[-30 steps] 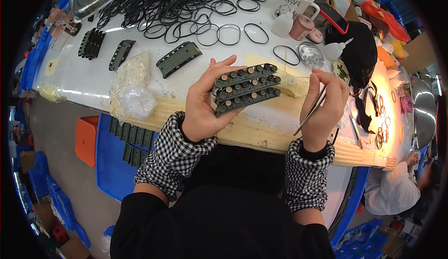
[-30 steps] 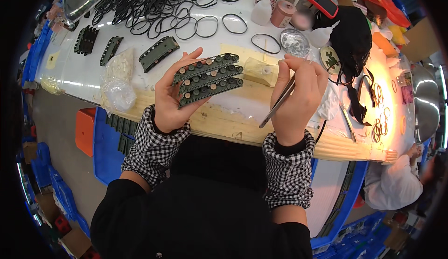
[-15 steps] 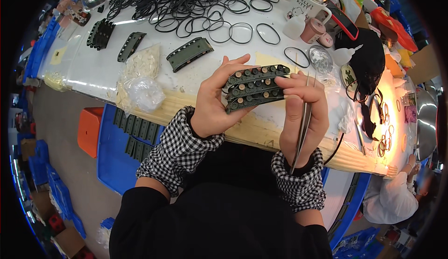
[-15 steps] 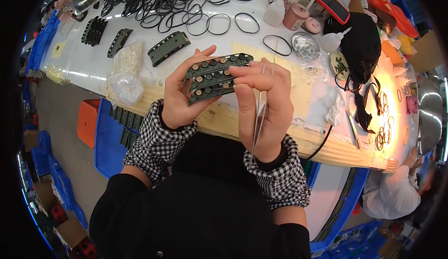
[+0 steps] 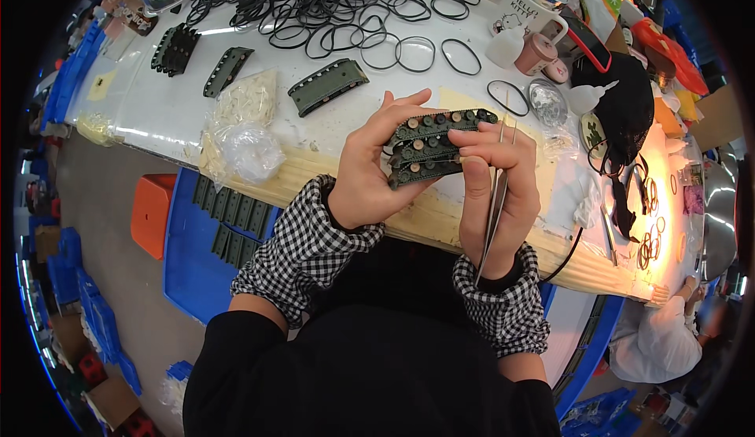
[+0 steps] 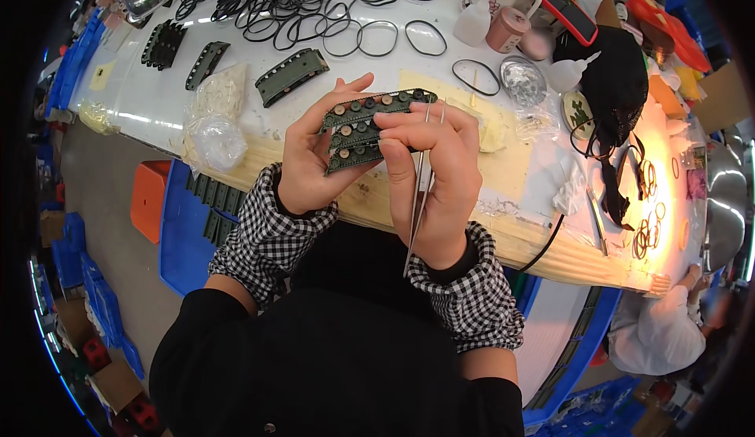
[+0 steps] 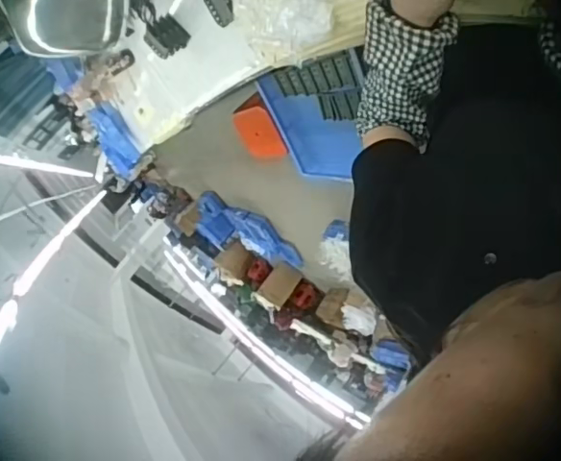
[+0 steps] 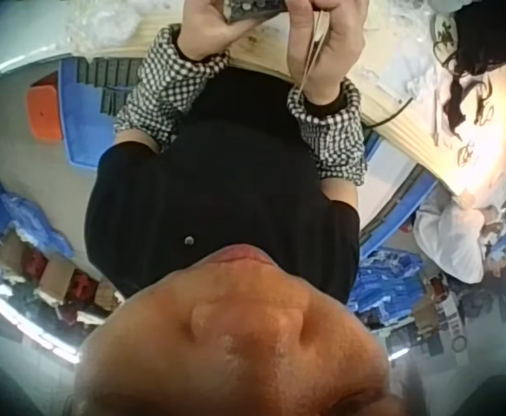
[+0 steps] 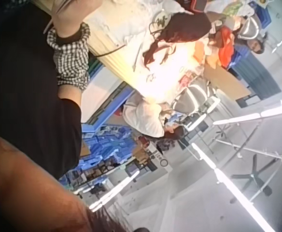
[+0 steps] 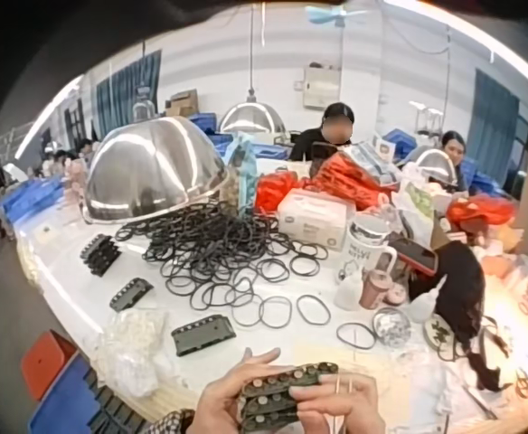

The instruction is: Manually assembling and preparing electronic battery packs by applying components using tweezers at a factory workbench.

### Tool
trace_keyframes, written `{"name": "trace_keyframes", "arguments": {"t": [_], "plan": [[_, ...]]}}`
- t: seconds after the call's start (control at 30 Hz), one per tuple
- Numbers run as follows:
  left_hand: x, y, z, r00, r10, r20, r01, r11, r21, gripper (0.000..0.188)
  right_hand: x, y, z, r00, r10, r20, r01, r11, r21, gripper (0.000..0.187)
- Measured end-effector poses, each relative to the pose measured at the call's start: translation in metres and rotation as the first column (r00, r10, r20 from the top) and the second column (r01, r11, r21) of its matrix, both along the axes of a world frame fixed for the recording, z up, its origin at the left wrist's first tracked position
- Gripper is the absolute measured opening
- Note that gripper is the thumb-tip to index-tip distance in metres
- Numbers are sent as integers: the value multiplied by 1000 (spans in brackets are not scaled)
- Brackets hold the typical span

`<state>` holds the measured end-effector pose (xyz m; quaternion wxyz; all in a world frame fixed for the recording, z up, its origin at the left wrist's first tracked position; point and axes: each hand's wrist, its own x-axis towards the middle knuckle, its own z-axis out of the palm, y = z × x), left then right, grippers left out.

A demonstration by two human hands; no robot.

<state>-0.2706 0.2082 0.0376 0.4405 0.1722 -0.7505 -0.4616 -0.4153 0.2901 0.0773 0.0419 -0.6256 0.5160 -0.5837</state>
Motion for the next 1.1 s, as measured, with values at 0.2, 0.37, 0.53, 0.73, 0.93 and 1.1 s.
{"name": "trace_keyframes", "arguments": {"t": [0.2,0.37,0.53,0.73,0.93,1.1], "plan": [[0,0,-1,1000,-3,7,3,1000,0,59,-13,4,1,982,-58,181,65,997,-35,5],[1,0,0,1000,-14,-2,14,1000,18,59,-53,8,-3,866,-475,-156,470,880,-71,6],[1,-1,-1,1000,-15,-1,15,1000,-1,58,-64,11,-4,732,-433,-526,537,842,56,8],[0,-1,0,1000,-27,-2,28,1000,9,58,-46,16,10,847,-520,-114,502,851,-153,5],[-3,3,4,1000,6,-2,-6,1000,3,53,-14,3,7,994,-52,94,56,998,-41,4],[-2,2,3,1000,6,0,-6,1000,4,53,-3,-4,1,980,-3,200,0,1000,11,3]]}}
